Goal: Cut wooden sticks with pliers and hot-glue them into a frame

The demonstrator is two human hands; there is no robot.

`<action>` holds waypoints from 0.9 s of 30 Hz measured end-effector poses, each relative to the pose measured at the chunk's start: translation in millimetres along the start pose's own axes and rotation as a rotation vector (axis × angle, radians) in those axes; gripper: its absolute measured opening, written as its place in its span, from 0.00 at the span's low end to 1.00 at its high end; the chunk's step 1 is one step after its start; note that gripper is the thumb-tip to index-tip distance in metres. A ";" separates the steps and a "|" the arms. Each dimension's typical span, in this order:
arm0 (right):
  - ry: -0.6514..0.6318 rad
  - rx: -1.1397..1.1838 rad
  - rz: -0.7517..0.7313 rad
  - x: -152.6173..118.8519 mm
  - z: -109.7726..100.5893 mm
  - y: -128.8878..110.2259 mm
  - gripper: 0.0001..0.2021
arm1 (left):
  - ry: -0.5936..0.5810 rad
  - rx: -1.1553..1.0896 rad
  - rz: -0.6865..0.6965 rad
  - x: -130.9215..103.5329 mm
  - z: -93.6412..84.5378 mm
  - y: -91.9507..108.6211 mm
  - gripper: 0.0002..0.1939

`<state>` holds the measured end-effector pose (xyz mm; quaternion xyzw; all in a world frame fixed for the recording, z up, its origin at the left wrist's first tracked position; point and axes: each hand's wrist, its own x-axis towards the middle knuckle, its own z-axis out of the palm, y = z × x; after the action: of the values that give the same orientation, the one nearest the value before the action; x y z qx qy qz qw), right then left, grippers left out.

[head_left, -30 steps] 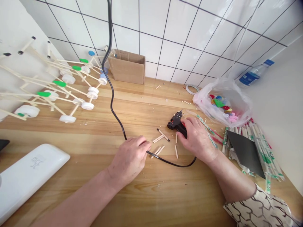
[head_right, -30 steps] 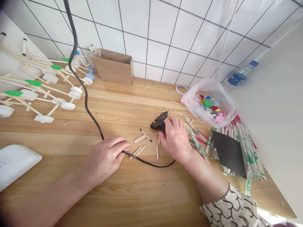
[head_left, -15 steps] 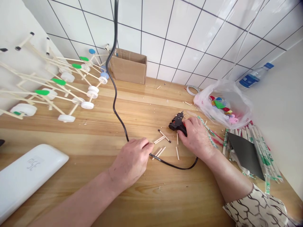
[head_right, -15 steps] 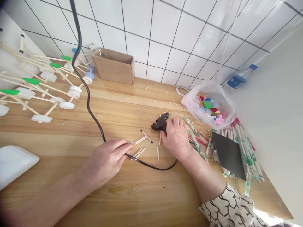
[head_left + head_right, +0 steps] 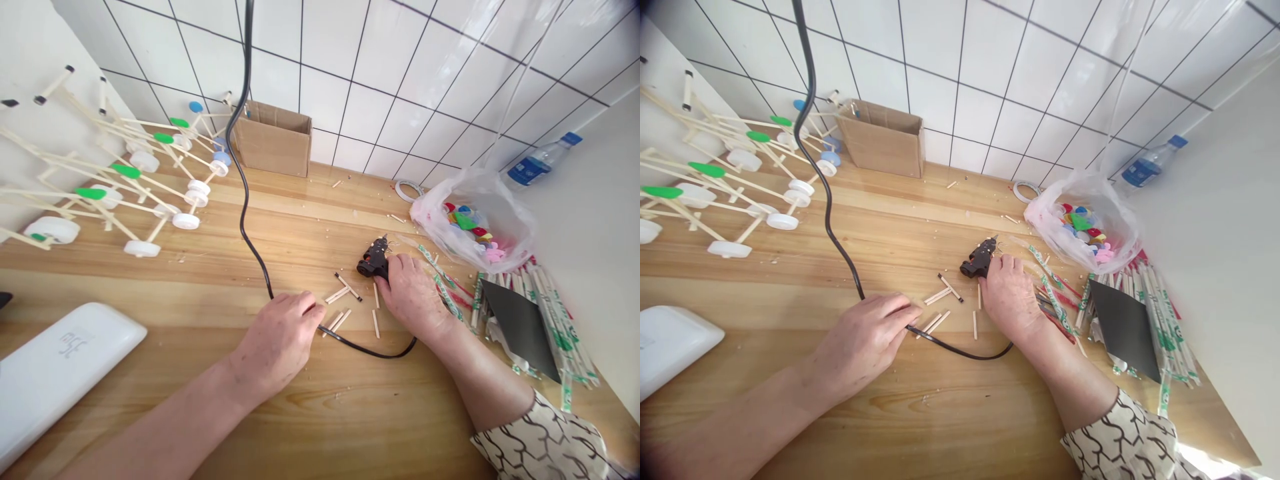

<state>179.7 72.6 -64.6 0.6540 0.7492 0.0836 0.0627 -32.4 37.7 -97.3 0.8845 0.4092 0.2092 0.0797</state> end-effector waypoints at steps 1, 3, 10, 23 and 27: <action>-0.009 -0.005 0.004 0.0 -1.0 -1.4 0.10 | 0.002 0.002 0.003 -0.2 0.0 0.0 0.13; -0.004 -0.007 0.025 -0.3 -4.3 -2.0 0.10 | 0.004 0.008 0.008 -0.7 -0.2 -0.2 0.13; 0.197 0.464 -0.006 -11.8 -30.6 23.5 0.12 | 0.003 0.016 0.015 -1.9 -0.2 -0.9 0.14; -0.269 1.061 -0.049 -33.3 -46.6 37.5 0.16 | -0.011 0.017 0.035 -1.8 -6.4 1.1 0.15; -0.378 1.097 -0.083 -41.0 -49.8 36.2 0.13 | -0.056 0.034 0.025 -2.1 -5.6 0.6 0.14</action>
<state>210.2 34.5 -9.0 0.5644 0.6837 -0.4377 -0.1495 -35.6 35.6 -92.7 0.8964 0.3992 0.1782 0.0733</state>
